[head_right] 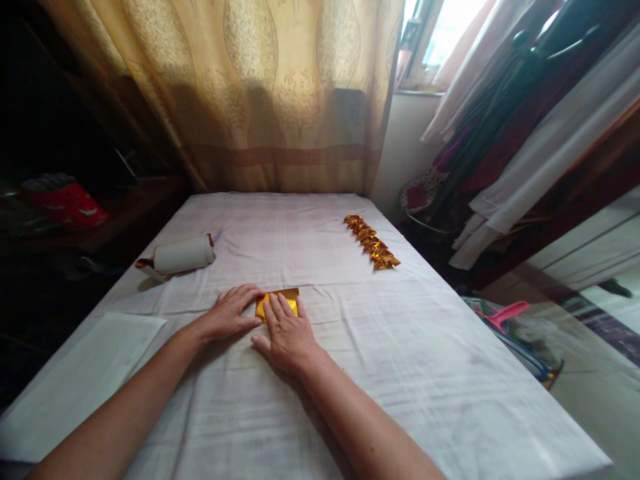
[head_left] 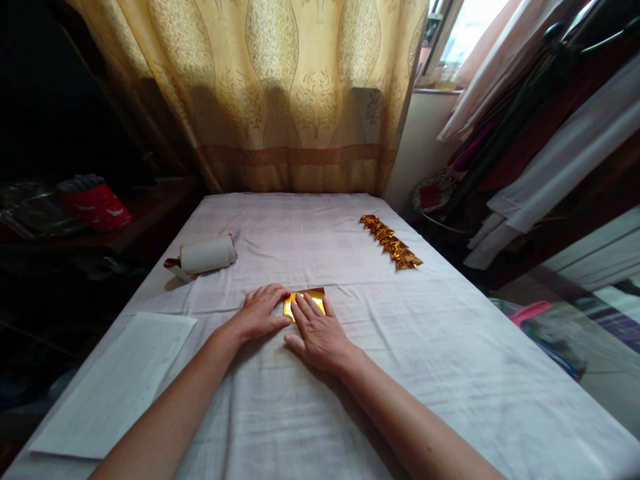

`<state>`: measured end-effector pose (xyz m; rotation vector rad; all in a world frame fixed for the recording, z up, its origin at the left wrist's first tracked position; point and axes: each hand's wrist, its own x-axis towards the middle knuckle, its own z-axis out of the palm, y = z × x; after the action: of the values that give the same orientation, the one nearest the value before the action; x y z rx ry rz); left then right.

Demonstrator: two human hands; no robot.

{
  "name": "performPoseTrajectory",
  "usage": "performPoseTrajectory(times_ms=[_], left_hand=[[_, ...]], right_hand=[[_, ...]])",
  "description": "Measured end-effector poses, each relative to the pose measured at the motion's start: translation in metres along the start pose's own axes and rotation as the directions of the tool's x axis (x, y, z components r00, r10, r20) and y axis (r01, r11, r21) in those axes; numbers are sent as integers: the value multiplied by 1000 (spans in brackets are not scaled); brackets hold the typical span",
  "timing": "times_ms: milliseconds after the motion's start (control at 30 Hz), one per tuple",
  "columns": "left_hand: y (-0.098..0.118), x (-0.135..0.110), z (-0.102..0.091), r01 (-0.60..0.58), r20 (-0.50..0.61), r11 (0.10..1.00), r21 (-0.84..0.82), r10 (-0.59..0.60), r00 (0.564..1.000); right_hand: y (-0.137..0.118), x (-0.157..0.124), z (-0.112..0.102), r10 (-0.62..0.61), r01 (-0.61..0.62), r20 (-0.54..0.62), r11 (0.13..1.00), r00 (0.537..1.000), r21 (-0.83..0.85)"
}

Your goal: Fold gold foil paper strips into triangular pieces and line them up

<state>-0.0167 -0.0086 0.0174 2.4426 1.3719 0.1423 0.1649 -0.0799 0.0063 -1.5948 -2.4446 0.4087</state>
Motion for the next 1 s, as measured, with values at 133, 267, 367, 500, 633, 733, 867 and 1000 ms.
performPoseTrajectory(times_ms=[133,267,367,500,633,733,867,1000], left_hand=[[0,-2,2,9,-4,1000,-5,-9,1000],[0,-1,1,20,14,1000,-9,-20,1000],[2,-2,0,29,9,1000,4,-29,1000],[16,-16,7,66,-105,995,79,-58,993],[44,-36,27,-90,-227,975,204,137,964],[62,-43,41,-213,-104,962,173,233,967],[67,-42,47,-199,5,967,162,201,980],[60,-49,41,-195,39,967,162,192,981]], right_hand=[[15,-10,-7,-19,21,75,1000,997,-24],[37,-26,-16,-9,16,111,998,994,-54],[48,-35,-20,11,-2,103,997,995,-82],[51,-39,-21,18,-8,91,995,996,-103],[50,-39,-19,16,-8,78,995,997,-104],[50,-39,-19,28,-18,90,995,996,-103],[51,-39,-19,24,-15,99,996,995,-90],[52,-39,-21,27,-19,103,997,994,-79]])
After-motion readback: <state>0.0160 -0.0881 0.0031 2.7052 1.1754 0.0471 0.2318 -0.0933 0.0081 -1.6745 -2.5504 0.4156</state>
